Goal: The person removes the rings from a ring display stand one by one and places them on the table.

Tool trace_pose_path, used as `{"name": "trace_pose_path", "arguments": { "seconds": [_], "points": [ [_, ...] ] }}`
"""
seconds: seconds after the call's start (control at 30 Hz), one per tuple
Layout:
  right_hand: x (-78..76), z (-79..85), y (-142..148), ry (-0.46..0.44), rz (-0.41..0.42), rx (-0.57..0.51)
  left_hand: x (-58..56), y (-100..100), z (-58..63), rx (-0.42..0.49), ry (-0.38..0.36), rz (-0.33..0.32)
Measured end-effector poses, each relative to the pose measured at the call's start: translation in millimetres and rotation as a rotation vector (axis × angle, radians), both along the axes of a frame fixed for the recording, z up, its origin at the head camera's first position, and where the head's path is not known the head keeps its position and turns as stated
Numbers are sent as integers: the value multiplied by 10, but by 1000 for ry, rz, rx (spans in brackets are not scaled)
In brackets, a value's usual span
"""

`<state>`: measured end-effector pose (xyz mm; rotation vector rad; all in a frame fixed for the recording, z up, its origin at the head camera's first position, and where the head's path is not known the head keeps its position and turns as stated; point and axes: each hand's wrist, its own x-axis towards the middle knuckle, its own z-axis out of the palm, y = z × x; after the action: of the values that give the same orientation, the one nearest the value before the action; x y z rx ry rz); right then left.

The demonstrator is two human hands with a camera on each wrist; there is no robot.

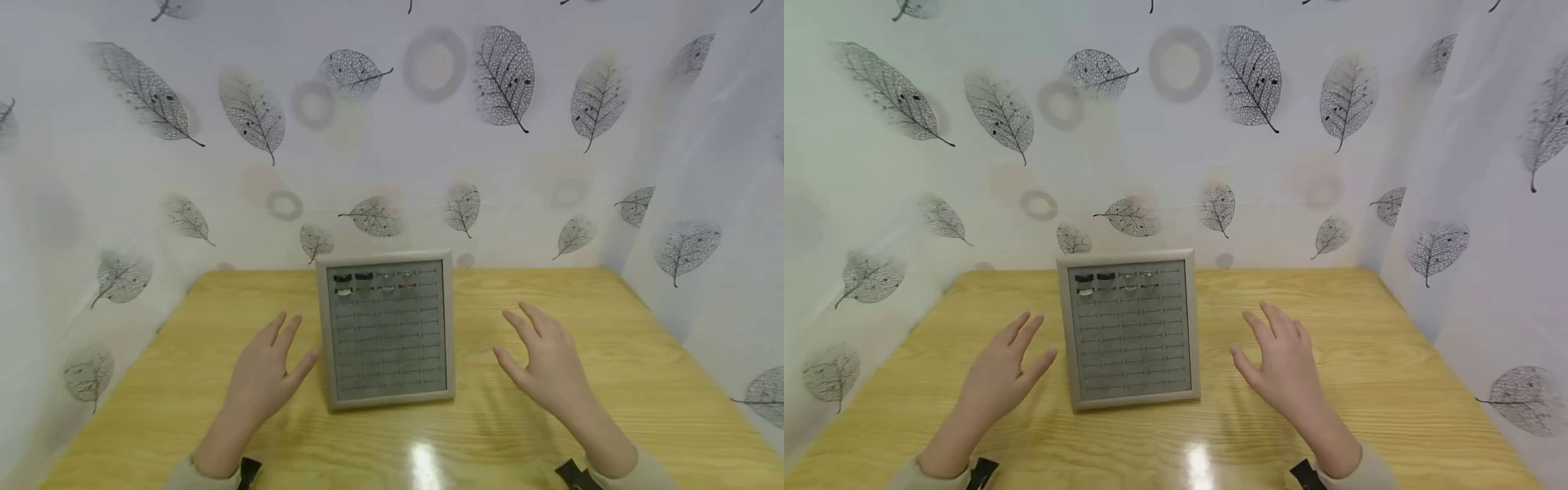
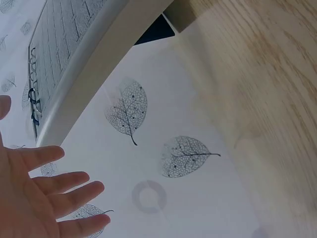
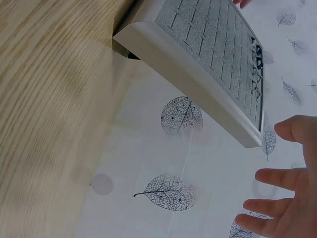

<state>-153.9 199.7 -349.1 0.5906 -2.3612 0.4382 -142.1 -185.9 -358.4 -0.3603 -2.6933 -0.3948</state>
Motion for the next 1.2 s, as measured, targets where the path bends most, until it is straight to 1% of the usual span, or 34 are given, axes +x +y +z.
{"name": "trace_pose_path", "arguments": {
  "seconds": [0.1,0.23,0.43,0.5,0.6,0.67,0.73,0.8,0.9,0.97,1.03,1.2],
  "points": [
    [-5,22,7,33,14,-15,-5,24,17,16,5,6],
    [-6,38,0,31,4,-11,1,47,49,11,8,21],
    [-5,34,-11,39,3,-1,9,89,71,7,-26,49],
    [-20,34,-11,51,12,0,3,95,65,21,-29,46],
    [-63,44,-18,79,36,-6,-24,99,54,72,-20,20],
    [-102,59,-32,108,60,-17,-51,98,45,128,-33,-9],
    [-144,83,-62,142,99,-41,-87,97,35,206,-73,-44],
    [-191,111,-103,179,145,-68,-129,96,15,311,-143,-79],
    [-265,154,-187,214,232,-111,-189,97,-20,496,-268,-129],
    [-319,185,-247,220,291,-125,-224,97,-49,614,-343,-159],
    [-378,221,-309,216,346,-131,-260,97,-72,710,-407,-189],
    [-534,305,-463,195,422,-121,-352,71,-123,882,-534,-230]
  ]
}}
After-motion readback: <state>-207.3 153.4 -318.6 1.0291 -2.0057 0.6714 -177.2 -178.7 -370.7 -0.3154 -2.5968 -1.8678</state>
